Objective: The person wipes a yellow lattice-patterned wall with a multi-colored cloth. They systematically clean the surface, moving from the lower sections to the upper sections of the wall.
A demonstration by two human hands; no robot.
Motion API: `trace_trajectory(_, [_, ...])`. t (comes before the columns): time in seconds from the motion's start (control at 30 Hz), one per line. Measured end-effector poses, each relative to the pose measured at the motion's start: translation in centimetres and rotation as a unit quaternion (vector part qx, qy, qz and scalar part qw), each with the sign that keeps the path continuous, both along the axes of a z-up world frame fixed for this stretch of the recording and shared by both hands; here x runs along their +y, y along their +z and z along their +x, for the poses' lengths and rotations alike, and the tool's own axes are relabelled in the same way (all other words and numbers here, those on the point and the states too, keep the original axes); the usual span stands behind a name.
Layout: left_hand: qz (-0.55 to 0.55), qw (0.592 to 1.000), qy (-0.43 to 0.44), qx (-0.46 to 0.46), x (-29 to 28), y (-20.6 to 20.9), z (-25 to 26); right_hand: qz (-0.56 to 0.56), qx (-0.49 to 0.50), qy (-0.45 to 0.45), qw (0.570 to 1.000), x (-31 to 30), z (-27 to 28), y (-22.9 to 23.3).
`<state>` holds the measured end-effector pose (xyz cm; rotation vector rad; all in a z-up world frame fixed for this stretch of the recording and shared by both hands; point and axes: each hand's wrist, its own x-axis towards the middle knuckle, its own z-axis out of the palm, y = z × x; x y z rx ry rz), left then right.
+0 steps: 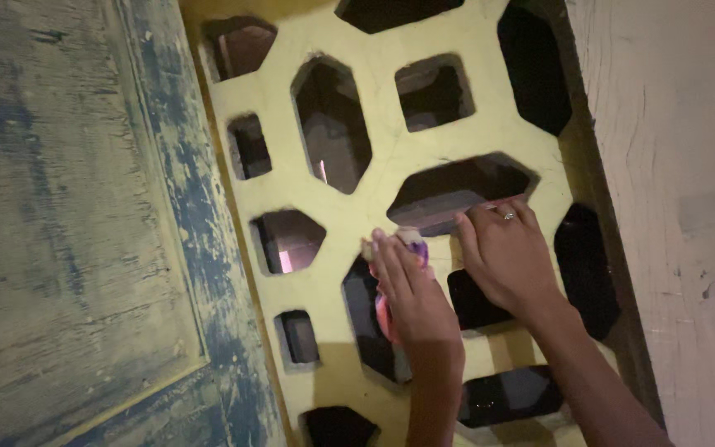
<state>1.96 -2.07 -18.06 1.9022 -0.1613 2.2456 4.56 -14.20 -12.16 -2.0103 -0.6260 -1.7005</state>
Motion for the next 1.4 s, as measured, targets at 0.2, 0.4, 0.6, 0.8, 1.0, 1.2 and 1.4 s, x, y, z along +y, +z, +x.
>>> trace_trajectory(0.2, [0.030, 0.995, -0.093, 0.024, 1.1, 1.3, -0.5, -0.017, -0.042, 0.031, 0.999, -0.6, -0.5, -0.1])
trace_trajectory(0.4, [-0.137, 0.970, -0.199, 0.015, -0.6, 5.9, -3.3, -0.017, -0.028, 0.035, 0.999, -0.5, -0.8, 0.0])
trace_trajectory(0.6, [-0.258, 0.898, -0.340, 0.105, -1.8, 5.3, -2.0, -0.012, -0.005, 0.027, 1.000, -0.5, -0.5, 0.1])
trace_trajectory(0.8, [0.004, 0.989, 0.137, 0.058, -2.5, 1.9, 0.0, -0.011, -0.004, 0.065, 0.998, -0.7, -0.3, 0.1])
trace_trajectory(1.0, [-0.077, 0.987, 0.131, 0.056, -3.0, 4.4, 0.1, -0.037, -0.024, 0.065, 0.997, -1.5, -0.2, -0.2])
trace_trajectory(1.2, [-0.070, 0.990, 0.111, 0.047, -4.6, 2.5, 0.7, -0.031, -0.039, 0.073, 0.996, -1.2, -0.5, -0.3])
trace_trajectory(1.4, [0.042, 0.956, 0.262, 0.128, -1.4, 3.6, 1.4, -0.042, -0.002, 0.082, 0.996, -1.9, -0.9, -0.2])
